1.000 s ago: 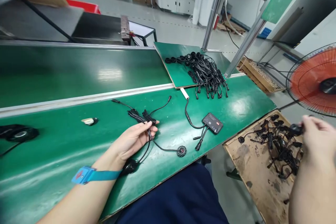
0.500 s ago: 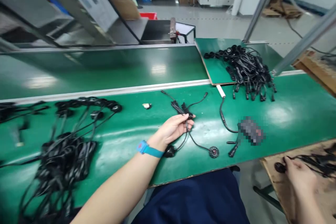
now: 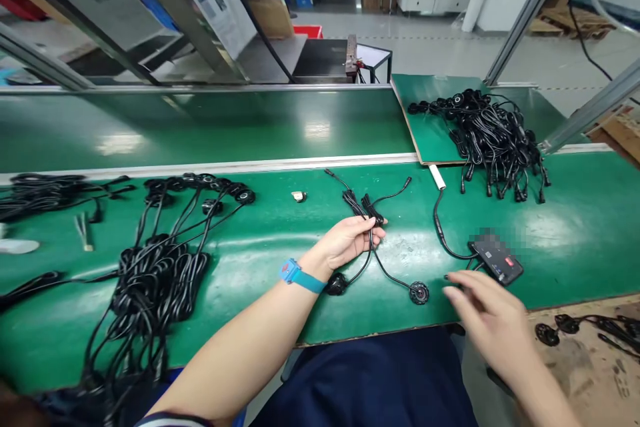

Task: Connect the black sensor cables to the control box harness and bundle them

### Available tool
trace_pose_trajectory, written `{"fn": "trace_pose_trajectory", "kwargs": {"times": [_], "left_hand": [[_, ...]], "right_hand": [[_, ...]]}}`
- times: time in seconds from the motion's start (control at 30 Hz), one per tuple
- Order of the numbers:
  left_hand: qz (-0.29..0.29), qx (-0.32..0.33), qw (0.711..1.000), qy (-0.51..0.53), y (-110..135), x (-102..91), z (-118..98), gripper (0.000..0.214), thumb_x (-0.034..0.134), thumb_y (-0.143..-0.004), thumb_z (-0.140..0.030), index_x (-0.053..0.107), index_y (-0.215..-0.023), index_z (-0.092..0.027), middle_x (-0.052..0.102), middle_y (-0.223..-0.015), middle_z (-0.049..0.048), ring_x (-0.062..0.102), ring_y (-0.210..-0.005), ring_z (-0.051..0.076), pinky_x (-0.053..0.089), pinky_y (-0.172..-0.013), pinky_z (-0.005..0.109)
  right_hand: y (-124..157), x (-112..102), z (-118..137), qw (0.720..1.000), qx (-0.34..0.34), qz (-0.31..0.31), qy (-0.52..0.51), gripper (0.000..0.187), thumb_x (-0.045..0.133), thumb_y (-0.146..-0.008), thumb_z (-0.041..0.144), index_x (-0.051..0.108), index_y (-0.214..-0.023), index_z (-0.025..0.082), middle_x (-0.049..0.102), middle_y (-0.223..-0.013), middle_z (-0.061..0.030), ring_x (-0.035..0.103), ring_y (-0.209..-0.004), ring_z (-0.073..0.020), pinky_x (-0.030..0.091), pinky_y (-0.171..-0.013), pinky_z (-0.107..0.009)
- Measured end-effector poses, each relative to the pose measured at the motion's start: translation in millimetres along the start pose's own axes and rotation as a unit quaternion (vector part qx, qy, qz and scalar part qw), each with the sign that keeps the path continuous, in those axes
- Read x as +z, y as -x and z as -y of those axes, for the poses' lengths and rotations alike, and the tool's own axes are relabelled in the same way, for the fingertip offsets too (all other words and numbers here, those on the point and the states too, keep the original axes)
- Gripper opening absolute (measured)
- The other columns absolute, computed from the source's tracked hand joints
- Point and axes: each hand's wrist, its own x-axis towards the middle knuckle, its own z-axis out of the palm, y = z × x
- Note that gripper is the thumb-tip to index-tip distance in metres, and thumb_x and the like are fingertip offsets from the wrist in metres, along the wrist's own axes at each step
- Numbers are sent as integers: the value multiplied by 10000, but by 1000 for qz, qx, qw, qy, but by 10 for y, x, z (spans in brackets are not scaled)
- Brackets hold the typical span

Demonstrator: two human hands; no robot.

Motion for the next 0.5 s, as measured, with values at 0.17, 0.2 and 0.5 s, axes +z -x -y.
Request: {"fn": "trace_pose_trajectory", "kwargs": {"times": [0.17,0.2,0.5], "left_hand": [[14,1,1000,-1,-3,-12,-13,236,531,-1008,-156,597,-1125,37,665,-892,155,629,-659,132,498,-642,251],[13,5,1000,0,-10,-27,-14,227,537,-1004,-152,599,-1114,36,666,-896,158,626,-657,131,499,-640,252],[43,23,998,-31,-60,-138,32,216,613,-949,-132,631,-1108,15,677,-950,195,631,-706,151,504,-647,249]], "right_hand": [[-310,710,251,984,-97,144,24,147,552,-1042,277,638,-1087,166,646,-1004,-12,564,-957,-165,439,-887,-345],[-320,771,243,985,-91,147,26,175,518,-1053,269,638,-998,153,630,-919,-17,552,-888,-169,429,-831,-351],[-445,-187,322,966,181,-17,-183,317,633,-980,428,645,-838,145,613,-779,-41,565,-695,-110,449,-639,-216]]}}
